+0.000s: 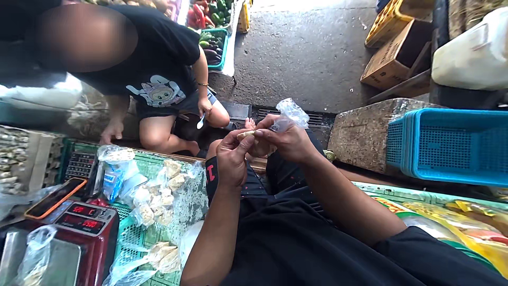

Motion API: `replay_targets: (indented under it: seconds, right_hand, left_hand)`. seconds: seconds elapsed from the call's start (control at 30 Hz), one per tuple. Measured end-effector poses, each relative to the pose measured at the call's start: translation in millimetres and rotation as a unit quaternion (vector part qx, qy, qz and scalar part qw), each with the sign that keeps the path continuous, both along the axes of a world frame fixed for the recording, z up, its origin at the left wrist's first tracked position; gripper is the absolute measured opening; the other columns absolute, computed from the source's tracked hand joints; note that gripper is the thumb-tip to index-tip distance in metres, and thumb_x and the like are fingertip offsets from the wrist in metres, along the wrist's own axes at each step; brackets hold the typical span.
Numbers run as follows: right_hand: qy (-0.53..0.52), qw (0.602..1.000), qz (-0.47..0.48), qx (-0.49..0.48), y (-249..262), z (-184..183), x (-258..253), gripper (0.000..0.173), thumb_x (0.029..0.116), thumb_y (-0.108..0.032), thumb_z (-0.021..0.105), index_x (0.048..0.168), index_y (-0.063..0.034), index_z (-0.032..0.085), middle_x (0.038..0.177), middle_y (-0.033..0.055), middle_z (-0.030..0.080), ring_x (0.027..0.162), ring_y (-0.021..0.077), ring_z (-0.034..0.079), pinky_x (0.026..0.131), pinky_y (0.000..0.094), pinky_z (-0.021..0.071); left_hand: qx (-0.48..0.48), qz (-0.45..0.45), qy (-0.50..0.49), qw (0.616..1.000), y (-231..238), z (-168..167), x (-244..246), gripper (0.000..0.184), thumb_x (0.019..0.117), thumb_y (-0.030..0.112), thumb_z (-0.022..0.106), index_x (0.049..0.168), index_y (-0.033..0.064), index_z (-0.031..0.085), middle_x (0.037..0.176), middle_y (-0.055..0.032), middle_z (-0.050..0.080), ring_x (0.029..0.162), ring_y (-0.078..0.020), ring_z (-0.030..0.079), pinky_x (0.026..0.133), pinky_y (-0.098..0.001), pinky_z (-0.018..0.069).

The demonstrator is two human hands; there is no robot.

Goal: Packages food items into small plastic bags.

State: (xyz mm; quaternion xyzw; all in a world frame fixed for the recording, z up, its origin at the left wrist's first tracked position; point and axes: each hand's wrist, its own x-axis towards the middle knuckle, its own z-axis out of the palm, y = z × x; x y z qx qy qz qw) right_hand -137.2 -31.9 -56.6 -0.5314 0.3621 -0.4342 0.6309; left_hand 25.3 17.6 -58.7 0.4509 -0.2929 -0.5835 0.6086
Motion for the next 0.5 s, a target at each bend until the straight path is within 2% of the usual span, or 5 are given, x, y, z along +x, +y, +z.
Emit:
replay_targets:
  seconds: [0.1, 0.2, 0.3, 0.4, 0.5]
  right_hand:
    - [-0.002, 1.0, 0.002, -0.007, -0.7, 3.1, -3.8, 0.006, 0.0952, -0.011, 0.069, 0.096, -0.0051, 0.072, 0.088, 0.0066, 0.071, 0.078, 0.0153, 0.068, 0.07, 0.0333, 0.0601]
    - [-0.019, 1.0, 0.004, -0.008, -2.8, 8.8, -6.9, 0.006, 0.0946, -0.01, 0.07, 0.093, -0.0049, 0.071, 0.086, 0.0065, 0.071, 0.076, 0.0144, 0.067, 0.07, 0.032, 0.0593]
    - [-0.023, 1.0, 0.004, -0.013, -1.0, 10.6, -10.0, 0.006, 0.094, -0.009, 0.069, 0.091, -0.0042, 0.071, 0.084, 0.0062, 0.07, 0.073, 0.0128, 0.066, 0.068, 0.0292, 0.0579]
    - [-0.016, 1.0, -0.001, -0.017, -0.1, 8.7, -10.8, 0.006, 0.0944, -0.01, 0.07, 0.091, -0.0046, 0.071, 0.085, 0.006, 0.07, 0.074, 0.0135, 0.066, 0.068, 0.0304, 0.0581]
    - [-0.018, 1.0, -0.01, -0.004, 1.4, 8.6, -9.2, 0.006, 0.0943, -0.009, 0.07, 0.091, -0.0054, 0.072, 0.085, 0.0047, 0.07, 0.076, 0.0122, 0.067, 0.07, 0.0296, 0.0586]
  left_hand:
    - [-0.021, 0.004, -0.003, 1.0, -2.4, 4.2, 5.2, 0.007, 0.0935, 0.008, 0.072, 0.097, 0.0046, 0.077, 0.097, -0.0097, 0.074, 0.087, -0.0153, 0.071, 0.081, -0.0337, 0.0606]
    - [-0.05, -0.018, -0.034, 0.998, -4.0, 8.1, 12.2, 0.012, 0.0966, 0.011, 0.069, 0.099, 0.0024, 0.078, 0.099, -0.0112, 0.075, 0.09, -0.0161, 0.072, 0.084, -0.0344, 0.0604]
    - [-0.059, -0.026, -0.048, 0.997, -1.5, 11.1, 13.0, 0.015, 0.0985, 0.01, 0.066, 0.101, 0.002, 0.078, 0.099, -0.0112, 0.075, 0.088, -0.0152, 0.072, 0.082, -0.0325, 0.0607]
    - [-0.05, 0.025, -0.012, 0.998, -2.7, 10.7, 6.2, 0.008, 0.0938, 0.007, 0.072, 0.095, 0.004, 0.079, 0.094, -0.0106, 0.076, 0.083, -0.0144, 0.072, 0.078, -0.0313, 0.0613]
    - [-0.027, 0.052, 0.026, 0.998, -2.5, 8.8, 1.6, 0.01, 0.0961, 0.007, 0.068, 0.093, 0.005, 0.077, 0.092, -0.0098, 0.075, 0.083, -0.0148, 0.073, 0.079, -0.0332, 0.0617]
